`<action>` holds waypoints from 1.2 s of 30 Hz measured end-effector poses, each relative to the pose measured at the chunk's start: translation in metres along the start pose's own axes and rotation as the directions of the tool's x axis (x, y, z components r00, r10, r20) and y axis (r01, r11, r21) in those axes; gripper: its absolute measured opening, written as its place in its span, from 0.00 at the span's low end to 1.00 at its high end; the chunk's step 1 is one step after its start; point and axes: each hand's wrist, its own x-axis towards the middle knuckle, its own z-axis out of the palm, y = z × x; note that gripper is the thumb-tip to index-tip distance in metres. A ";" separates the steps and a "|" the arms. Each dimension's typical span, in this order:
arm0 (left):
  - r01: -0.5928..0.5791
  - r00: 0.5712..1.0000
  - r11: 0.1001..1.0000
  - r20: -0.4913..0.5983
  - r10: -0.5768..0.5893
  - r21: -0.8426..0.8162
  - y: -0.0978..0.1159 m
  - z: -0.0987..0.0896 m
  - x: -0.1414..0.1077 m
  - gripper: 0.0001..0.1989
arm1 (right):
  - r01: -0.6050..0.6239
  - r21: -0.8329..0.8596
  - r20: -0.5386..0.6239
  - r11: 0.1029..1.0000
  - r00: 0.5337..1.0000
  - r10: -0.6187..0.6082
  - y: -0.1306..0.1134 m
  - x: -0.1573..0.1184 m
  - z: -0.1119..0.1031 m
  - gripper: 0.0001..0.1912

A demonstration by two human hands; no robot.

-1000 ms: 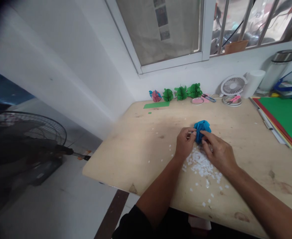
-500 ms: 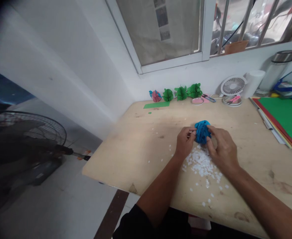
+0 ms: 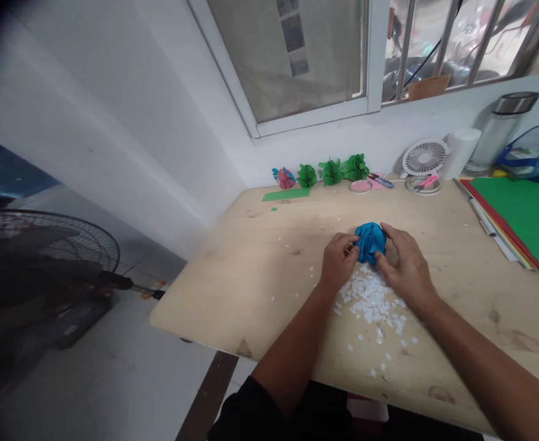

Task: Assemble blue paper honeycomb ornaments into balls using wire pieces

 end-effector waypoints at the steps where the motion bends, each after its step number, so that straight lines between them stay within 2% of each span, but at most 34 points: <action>1: 0.000 1.000 1.000 0.001 0.000 0.008 0.000 0.000 0.000 0.12 | 0.011 -0.006 -0.001 1.000 1.000 -0.011 -0.001 0.000 0.000 0.27; 11: 0.057 0.994 0.992 -0.094 -0.047 0.110 0.009 0.000 -0.003 0.09 | 0.076 -0.028 0.012 0.997 0.997 -0.075 -0.003 -0.003 0.002 0.27; 16: 0.002 0.987 0.995 -0.158 0.013 0.095 0.013 0.005 -0.007 0.07 | 0.063 -0.074 -0.022 0.995 0.998 -0.064 -0.003 -0.003 0.006 0.31; 20: -0.017 0.995 1.000 -0.102 0.015 -0.012 0.014 0.008 -0.009 0.08 | 0.013 -0.050 -0.011 0.999 1.000 -0.014 0.001 -0.003 0.008 0.36; 23: -0.020 0.996 0.999 -0.088 0.016 -0.040 0.012 0.008 -0.009 0.09 | -0.018 -0.004 0.022 1.000 1.000 0.018 0.002 -0.004 0.008 0.35; 30: 0.006 0.999 1.000 -0.049 -0.008 -0.023 0.005 0.004 -0.005 0.13 | -0.058 0.026 0.018 0.998 0.998 0.057 -0.002 -0.007 0.009 0.31; 36: 0.009 1.000 1.000 -0.030 -0.009 -0.003 0.003 0.002 -0.002 0.08 | -0.070 0.020 0.022 0.997 0.997 0.070 -0.005 -0.006 0.007 0.30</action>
